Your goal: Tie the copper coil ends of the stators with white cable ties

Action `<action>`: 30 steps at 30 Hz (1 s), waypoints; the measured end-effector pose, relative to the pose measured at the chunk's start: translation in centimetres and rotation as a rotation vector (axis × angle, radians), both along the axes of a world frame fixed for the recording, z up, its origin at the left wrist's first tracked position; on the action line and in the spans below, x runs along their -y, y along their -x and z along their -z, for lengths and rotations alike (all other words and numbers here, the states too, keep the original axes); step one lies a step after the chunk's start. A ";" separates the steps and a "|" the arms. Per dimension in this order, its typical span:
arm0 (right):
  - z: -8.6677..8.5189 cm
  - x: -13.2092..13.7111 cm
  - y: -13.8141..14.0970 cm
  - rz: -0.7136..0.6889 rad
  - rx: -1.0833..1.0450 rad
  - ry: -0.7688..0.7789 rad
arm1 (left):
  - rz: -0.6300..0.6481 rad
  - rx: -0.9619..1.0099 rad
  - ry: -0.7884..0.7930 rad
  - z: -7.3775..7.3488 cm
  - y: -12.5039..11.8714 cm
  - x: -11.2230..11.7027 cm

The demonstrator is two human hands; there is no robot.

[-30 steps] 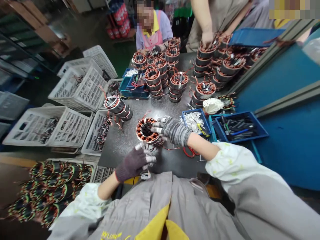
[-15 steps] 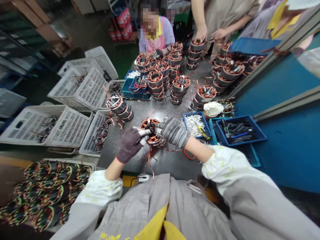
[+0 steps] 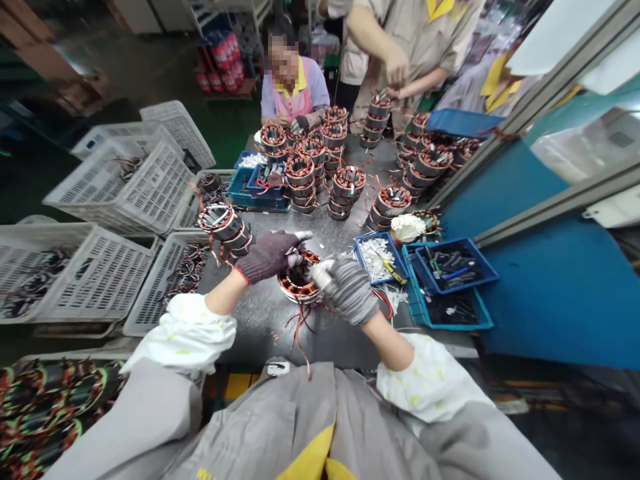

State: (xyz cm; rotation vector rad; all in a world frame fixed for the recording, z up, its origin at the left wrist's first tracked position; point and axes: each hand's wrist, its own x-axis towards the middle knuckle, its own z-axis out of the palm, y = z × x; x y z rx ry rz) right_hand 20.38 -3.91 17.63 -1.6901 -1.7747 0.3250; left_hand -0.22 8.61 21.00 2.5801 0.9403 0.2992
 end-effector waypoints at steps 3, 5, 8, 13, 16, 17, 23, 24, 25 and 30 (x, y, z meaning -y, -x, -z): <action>-0.5 0.0 2.2 -0.054 0.201 0.188 | 0.018 0.241 0.136 0.3 1.4 1.1; -1.1 -0.5 2.7 -0.056 0.270 0.282 | 0.025 0.455 0.295 0.8 3.0 1.9; -2.9 -2.8 2.8 -0.044 0.429 0.361 | -0.139 0.579 0.413 2.1 4.1 2.3; -5.0 -8.1 4.5 -0.300 0.751 0.374 | -0.337 0.569 0.428 5.4 2.4 2.6; -4.0 -9.1 5.2 -0.481 0.817 0.318 | -0.363 0.638 0.433 6.7 2.0 3.3; -3.4 -9.0 5.1 -0.516 0.757 0.279 | -0.361 0.654 0.426 7.0 2.1 3.5; -2.6 -9.6 1.2 -0.029 -0.243 -0.125 | -0.365 0.680 0.430 7.7 2.7 4.1; -3.0 -9.9 0.0 0.038 -0.288 -0.145 | -0.369 0.661 0.414 7.6 2.9 4.1; -3.3 -10.1 -1.2 0.083 -0.308 -0.140 | -0.369 0.626 0.373 7.2 3.0 4.2; -0.3 -6.7 -5.9 0.163 -0.217 0.083 | -0.243 0.261 -0.107 2.6 0.5 4.6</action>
